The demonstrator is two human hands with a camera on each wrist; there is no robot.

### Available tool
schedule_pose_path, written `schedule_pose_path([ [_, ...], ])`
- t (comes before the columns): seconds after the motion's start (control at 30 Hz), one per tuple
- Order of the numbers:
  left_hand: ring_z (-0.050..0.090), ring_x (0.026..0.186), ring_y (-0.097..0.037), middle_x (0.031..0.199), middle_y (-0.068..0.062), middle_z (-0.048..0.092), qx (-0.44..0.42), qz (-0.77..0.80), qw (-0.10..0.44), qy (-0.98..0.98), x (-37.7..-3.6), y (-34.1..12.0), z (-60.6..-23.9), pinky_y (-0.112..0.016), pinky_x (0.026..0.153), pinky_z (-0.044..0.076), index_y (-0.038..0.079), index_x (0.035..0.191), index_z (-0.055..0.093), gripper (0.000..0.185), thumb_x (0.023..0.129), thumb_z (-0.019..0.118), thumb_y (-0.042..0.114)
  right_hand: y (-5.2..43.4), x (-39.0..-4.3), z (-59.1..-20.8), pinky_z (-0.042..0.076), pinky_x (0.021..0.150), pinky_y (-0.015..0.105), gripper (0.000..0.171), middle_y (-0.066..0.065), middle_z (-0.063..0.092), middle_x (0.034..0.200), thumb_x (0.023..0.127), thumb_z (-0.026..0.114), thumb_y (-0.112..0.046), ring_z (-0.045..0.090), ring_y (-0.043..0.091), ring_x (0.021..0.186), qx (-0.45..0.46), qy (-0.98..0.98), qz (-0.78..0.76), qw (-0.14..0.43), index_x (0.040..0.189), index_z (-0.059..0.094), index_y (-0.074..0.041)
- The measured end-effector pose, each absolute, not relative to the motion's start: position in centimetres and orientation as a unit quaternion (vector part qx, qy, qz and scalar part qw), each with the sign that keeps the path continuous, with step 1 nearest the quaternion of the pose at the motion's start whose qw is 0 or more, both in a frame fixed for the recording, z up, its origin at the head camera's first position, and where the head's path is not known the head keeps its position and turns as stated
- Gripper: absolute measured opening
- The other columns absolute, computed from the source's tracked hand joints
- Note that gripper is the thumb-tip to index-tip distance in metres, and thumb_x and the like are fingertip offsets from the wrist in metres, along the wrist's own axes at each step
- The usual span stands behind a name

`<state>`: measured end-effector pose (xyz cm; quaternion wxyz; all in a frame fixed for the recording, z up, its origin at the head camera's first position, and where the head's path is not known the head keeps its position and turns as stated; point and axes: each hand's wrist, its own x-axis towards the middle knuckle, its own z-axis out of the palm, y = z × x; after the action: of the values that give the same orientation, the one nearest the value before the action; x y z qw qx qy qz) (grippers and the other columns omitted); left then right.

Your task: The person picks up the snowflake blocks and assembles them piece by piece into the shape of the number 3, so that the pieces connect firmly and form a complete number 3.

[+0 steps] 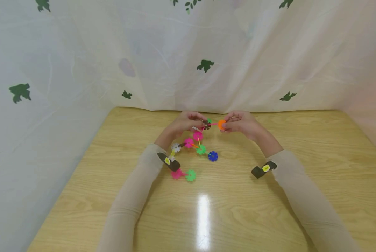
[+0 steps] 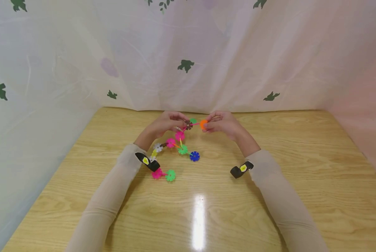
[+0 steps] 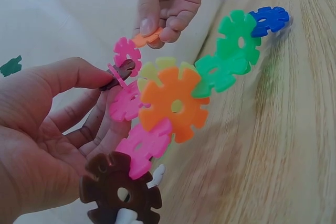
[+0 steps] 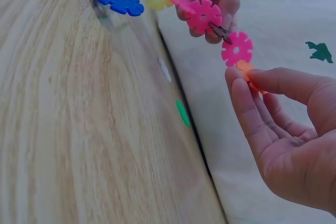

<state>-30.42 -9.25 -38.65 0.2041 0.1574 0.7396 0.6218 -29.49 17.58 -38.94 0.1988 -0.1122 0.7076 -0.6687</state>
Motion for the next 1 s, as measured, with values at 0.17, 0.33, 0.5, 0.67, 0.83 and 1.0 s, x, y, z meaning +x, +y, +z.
schedule_pose_path([
  [0.17, 0.071, 0.079, -0.017, 0.091, 0.0, 0.074, 0.161, 0.618, 0.207, 0.741, -30.41, -9.09, -38.65, -0.031, 0.071, 0.06, -0.002, 0.116, 0.068, 0.022, 0.095, 0.066, 0.004, 17.47, -29.56, -39.04, 0.063, 0.085, 0.037, 0.017, 0.001, 0.077, 0.09, 0.094, 0.066, 0.006, 0.077, 0.017, 0.084, -0.111, 0.71, -0.667, 0.197, 0.107, 0.057, 0.003],
  [0.33, 0.071, 0.077, -0.015, 0.089, 0.001, 0.074, 0.153, 0.624, 0.211, 0.736, -30.35, -8.97, -38.69, -0.03, 0.069, 0.061, -0.003, 0.115, 0.069, 0.022, 0.094, 0.068, 0.002, 17.48, -29.51, -39.07, 0.063, 0.086, 0.04, 0.015, -0.001, 0.078, 0.092, 0.093, 0.068, 0.004, 0.077, 0.015, 0.084, -0.12, 0.72, -0.659, 0.179, 0.107, 0.064, 0.0],
  [0.5, 0.071, 0.075, -0.015, 0.088, 0.0, 0.075, 0.143, 0.631, 0.208, 0.733, -30.27, -8.91, -38.66, -0.03, 0.068, 0.062, -0.006, 0.114, 0.07, 0.022, 0.092, 0.07, -0.001, 17.47, -29.4, -39.14, 0.063, 0.085, 0.042, 0.016, -0.002, 0.078, 0.089, 0.092, 0.07, 0.003, 0.076, 0.014, 0.081, -0.134, 0.73, -0.653, 0.153, 0.108, 0.068, 0.003],
  [0.67, 0.07, 0.074, -0.013, 0.085, 0.0, 0.075, 0.14, 0.629, 0.194, 0.739, -30.25, -8.86, -38.67, -0.029, 0.069, 0.062, -0.007, 0.11, 0.072, 0.021, 0.09, 0.071, -0.002, 17.33, -29.34, -39.09, 0.064, 0.082, 0.043, 0.016, 0.001, 0.078, 0.086, 0.091, 0.071, 0.004, 0.077, 0.016, 0.077, -0.149, 0.729, -0.654, 0.136, 0.107, 0.069, 0.007],
  [0.83, 0.07, 0.073, -0.012, 0.084, 0.001, 0.075, 0.138, 0.63, 0.192, 0.74, -30.25, -8.82, -38.66, -0.029, 0.07, 0.062, -0.007, 0.109, 0.072, 0.02, 0.09, 0.071, -0.003, 17.21, -29.23, -38.79, 0.064, 0.08, 0.043, 0.017, 0.0, 0.077, 0.084, 0.09, 0.072, 0.005, 0.076, 0.015, 0.075, -0.143, 0.733, -0.652, 0.134, 0.106, 0.067, 0.009],
  [1.0, 0.071, 0.074, -0.014, 0.084, 0.0, 0.075, 0.141, 0.628, 0.189, 0.742, -30.24, -8.79, -38.7, -0.032, 0.074, 0.064, -0.007, 0.11, 0.072, 0.02, 0.091, 0.07, -0.003, 17.05, -28.98, -38.49, 0.064, 0.08, 0.041, 0.023, -0.002, 0.077, 0.082, 0.091, 0.072, 0.004, 0.076, 0.013, 0.075, -0.134, 0.742, -0.643, 0.131, 0.11, 0.064, 0.014],
])
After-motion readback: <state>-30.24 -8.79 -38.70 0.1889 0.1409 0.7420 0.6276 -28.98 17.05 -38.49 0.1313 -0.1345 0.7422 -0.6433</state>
